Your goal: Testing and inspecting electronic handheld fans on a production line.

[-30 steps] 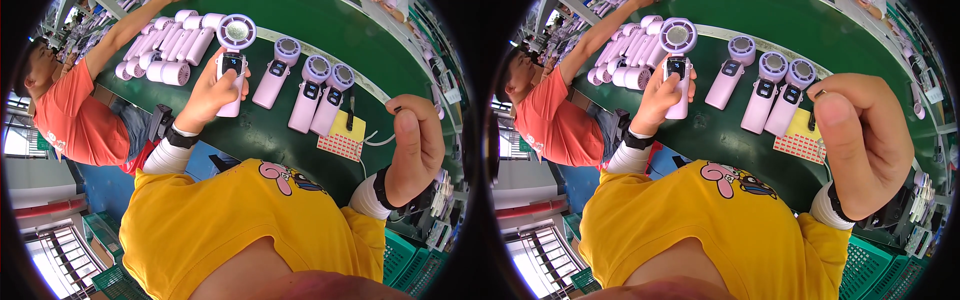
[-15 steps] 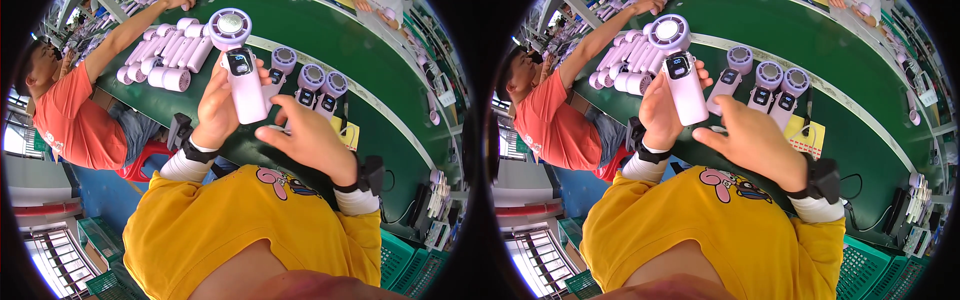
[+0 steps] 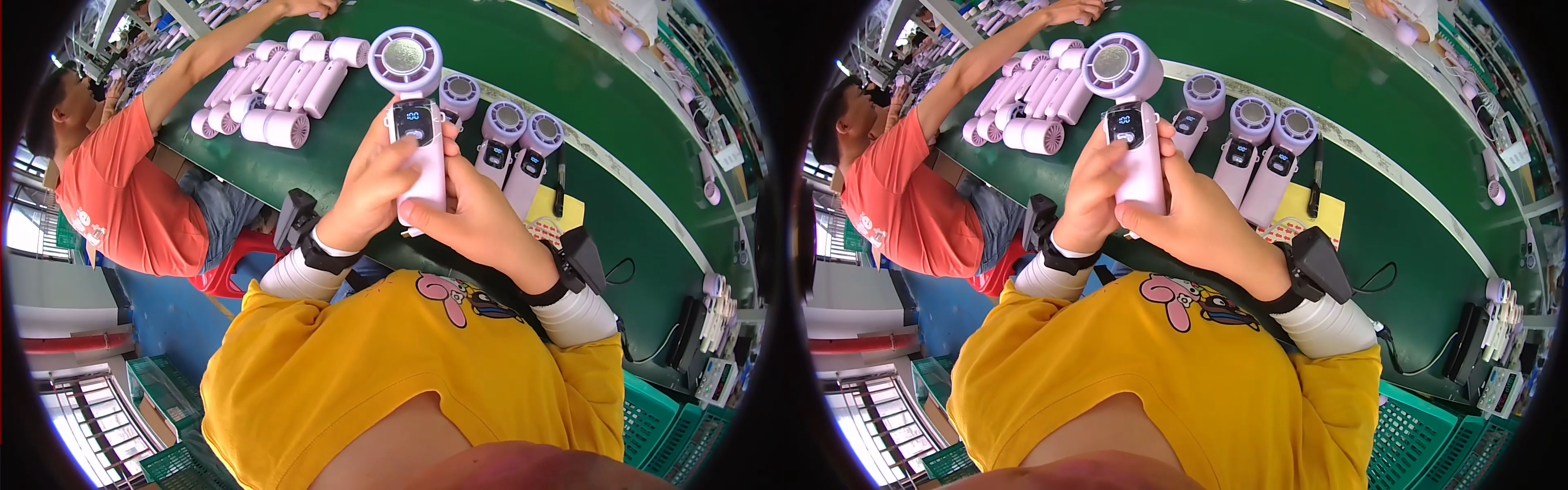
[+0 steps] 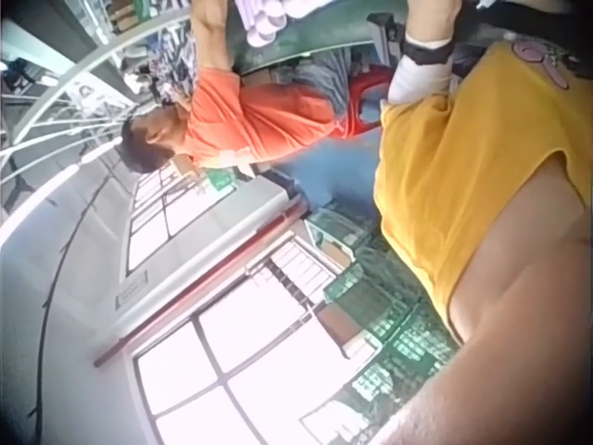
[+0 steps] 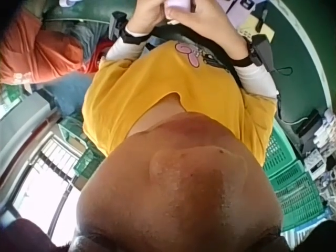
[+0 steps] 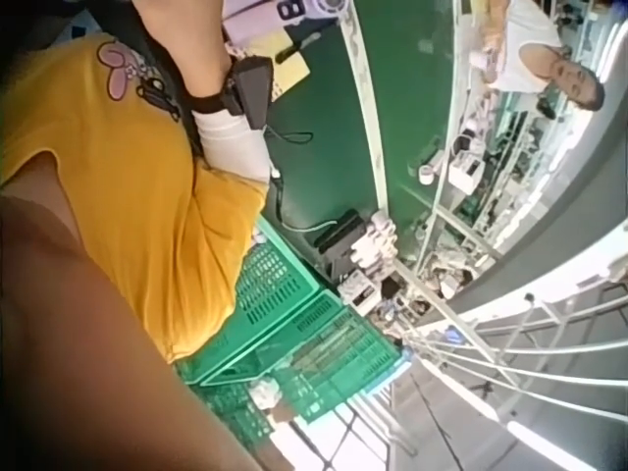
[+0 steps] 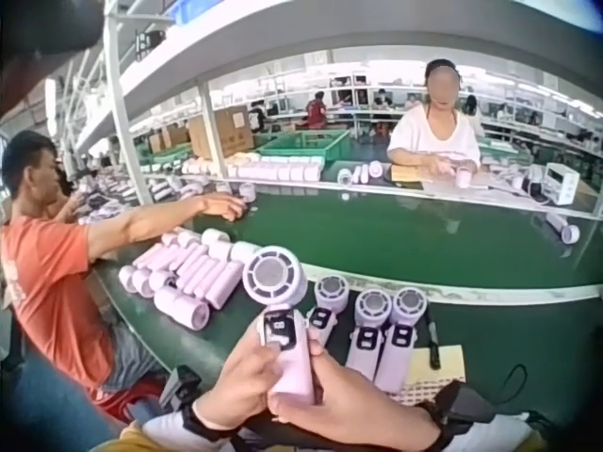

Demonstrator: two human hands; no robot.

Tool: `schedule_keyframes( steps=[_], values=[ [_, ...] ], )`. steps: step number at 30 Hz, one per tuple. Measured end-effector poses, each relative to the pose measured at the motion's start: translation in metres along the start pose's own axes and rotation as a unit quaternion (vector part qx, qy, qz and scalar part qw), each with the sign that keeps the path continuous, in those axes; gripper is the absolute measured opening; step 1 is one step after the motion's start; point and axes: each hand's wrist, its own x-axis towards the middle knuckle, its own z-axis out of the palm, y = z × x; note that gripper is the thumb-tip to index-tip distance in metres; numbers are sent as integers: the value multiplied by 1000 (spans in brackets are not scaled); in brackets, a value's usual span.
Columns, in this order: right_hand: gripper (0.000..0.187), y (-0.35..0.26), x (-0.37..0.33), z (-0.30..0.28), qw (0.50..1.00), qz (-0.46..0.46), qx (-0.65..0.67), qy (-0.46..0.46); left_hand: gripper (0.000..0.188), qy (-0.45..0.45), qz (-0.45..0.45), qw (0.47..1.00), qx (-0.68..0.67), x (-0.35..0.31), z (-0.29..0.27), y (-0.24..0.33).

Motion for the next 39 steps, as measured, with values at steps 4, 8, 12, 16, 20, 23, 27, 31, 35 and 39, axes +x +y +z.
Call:
schedule_keyframes(
  steps=[4, 8, 12, 16, 20, 23, 27, 31, 35, 39],
  values=[
    [40, -12, -2, -11, 991, 42, 128, -22, 43, 167, 147, 913, 343, 0, -35, 9],
    [38, -28, 0, -26, 970, 146, 167, -95, 27, 50, 467, 653, 594, -20, -43, 30],
    [39, -12, 4, -25, 939, 176, 242, -169, 23, -198, 377, 550, 719, -19, -18, 34],
    [32, -10, 3, -24, 922, 246, 272, -127, 24, -209, 331, 580, 714, -18, -31, 31],
    [31, -24, 4, -31, 977, 136, 155, -56, 29, -57, 76, 648, 756, -8, -42, 30],
    [30, -40, -1, -37, 979, 116, 160, -43, 32, -52, -14, 518, 854, 30, -80, 31],
    [28, -52, -5, -43, 984, 100, 144, -22, 33, -80, -68, 437, 893, 73, -120, 23],
    [26, -60, -10, -47, 987, 93, 131, -7, 34, -26, 63, 317, 946, 88, -133, 17],
    [24, -66, -14, -57, 991, 73, 115, -8, 30, 59, -9, 327, 943, 92, -135, 17],
    [22, -74, -17, -70, 996, 54, 67, 24, 31, 59, 62, 316, 945, 90, -108, 10]
  ],
)
